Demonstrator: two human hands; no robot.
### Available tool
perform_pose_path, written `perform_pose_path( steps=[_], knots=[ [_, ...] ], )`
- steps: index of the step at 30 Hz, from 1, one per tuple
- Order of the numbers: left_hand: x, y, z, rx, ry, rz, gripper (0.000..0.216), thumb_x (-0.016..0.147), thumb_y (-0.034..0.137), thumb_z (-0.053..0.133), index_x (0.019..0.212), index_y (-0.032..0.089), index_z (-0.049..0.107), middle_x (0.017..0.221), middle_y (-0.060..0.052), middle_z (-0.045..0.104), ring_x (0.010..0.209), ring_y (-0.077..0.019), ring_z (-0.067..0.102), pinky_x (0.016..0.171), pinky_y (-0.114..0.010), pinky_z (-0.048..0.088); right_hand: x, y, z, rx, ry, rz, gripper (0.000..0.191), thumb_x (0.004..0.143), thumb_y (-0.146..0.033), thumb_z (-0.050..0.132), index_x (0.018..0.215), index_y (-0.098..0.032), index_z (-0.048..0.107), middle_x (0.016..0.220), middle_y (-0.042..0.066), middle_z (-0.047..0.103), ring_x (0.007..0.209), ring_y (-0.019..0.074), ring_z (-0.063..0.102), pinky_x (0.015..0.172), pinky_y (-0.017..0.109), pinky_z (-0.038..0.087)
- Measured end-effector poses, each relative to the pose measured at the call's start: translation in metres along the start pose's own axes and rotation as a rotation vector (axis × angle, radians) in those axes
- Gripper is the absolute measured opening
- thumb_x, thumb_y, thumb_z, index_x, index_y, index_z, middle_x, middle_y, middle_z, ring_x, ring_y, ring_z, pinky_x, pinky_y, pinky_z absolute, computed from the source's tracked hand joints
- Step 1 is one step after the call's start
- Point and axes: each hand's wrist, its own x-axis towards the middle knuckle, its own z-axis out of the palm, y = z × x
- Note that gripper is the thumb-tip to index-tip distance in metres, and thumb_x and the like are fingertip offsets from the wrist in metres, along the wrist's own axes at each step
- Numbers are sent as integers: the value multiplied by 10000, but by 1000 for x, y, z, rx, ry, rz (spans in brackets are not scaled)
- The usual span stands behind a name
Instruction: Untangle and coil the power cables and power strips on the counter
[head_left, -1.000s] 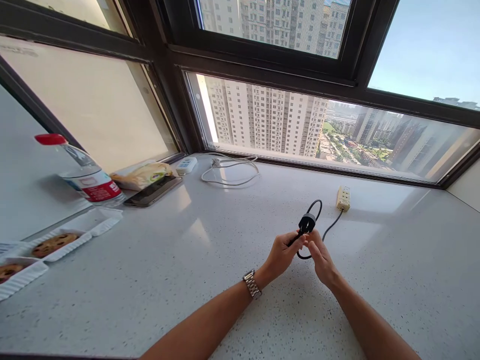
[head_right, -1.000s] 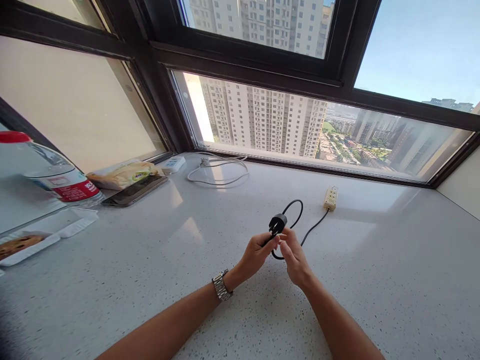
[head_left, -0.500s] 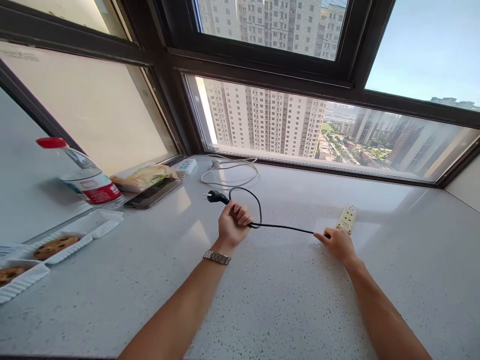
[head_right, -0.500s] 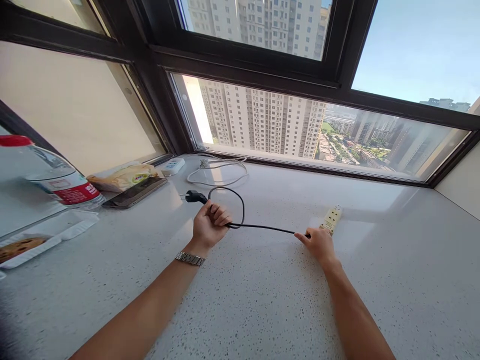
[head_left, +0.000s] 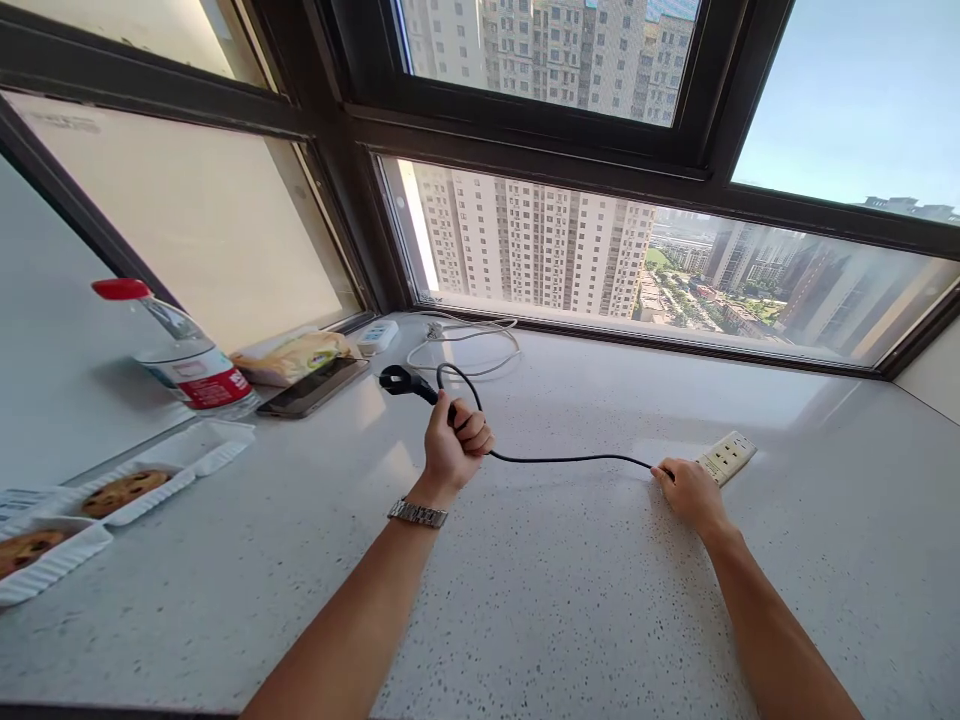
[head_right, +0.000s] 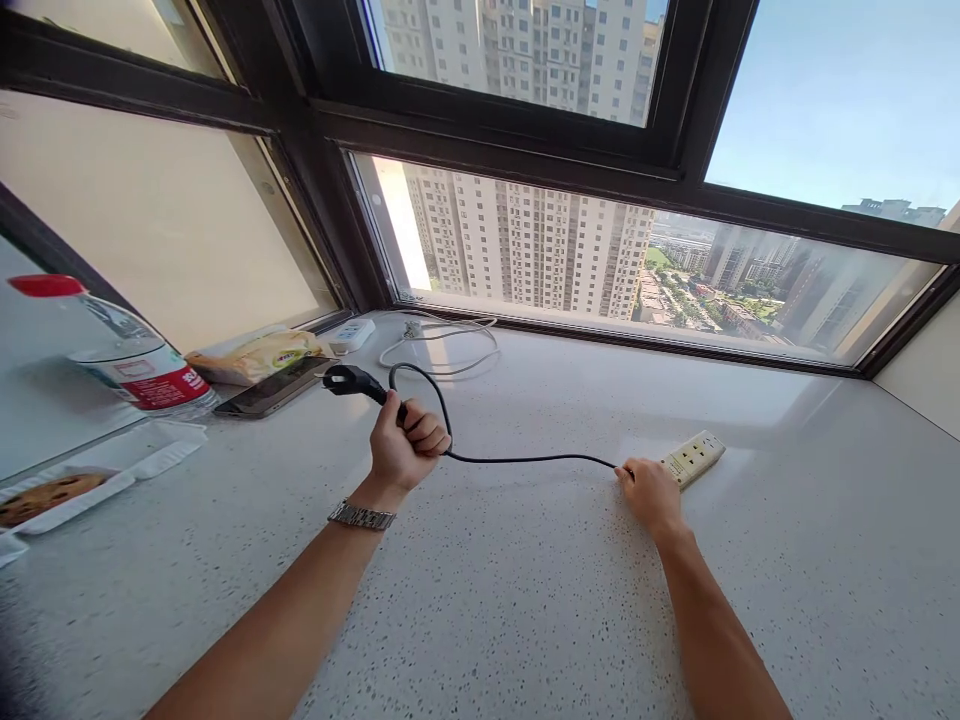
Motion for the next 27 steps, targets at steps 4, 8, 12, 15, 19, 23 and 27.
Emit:
perform_pose_path(
  steps=[4,8,12,15,19,23,27],
  knots=[
    [-26,-28,24,167,-271,-70,639,732,663,585,508,202,203,438,97,115,365,-34,99,370,-197,132,-2,-18,2,-76,106,218,364,962,-368,367,799,-194,643,758,95,687,641,188,602,515,269,238],
    [-61,-73,51,376,-569,-163,641,693,662,629,492,200,231,427,96,171,380,-19,126,397,-204,104,-10,-36,9,128,185,231,363,951,-394,358,784,-205,620,702,72,672,607,181,599,503,256,259],
    [-80,-104,63,484,-663,-282,614,687,691,602,508,198,281,431,93,201,408,-26,123,411,-215,117,-27,-58,16,515,258,97,417,919,-488,357,738,-202,600,626,43,637,544,162,575,505,246,324],
    [-81,-110,65,521,-654,-302,634,666,707,600,497,200,259,445,91,182,424,-30,112,415,-221,116,-39,-72,16,708,333,3,447,905,-526,353,744,-196,608,601,33,609,528,158,543,516,249,356],
    [-76,-108,69,545,-574,-268,629,654,747,568,508,197,300,430,89,191,421,-37,124,410,-226,114,-49,-82,17,827,370,-118,506,934,-514,281,680,-200,586,609,30,587,563,159,521,549,261,378],
    [-74,-106,74,615,-416,-173,624,690,756,513,506,190,326,448,71,219,440,-51,161,417,-233,130,-54,-85,23,897,380,-243,508,956,-483,266,753,-200,636,682,43,612,646,179,567,610,282,429],
    [-75,-106,74,726,-282,-9,574,715,680,562,528,176,360,506,51,281,486,-67,214,439,-227,161,-55,-88,25,959,407,-328,446,968,-433,309,922,-207,691,928,86,667,946,225,617,792,325,477]
  ],
)
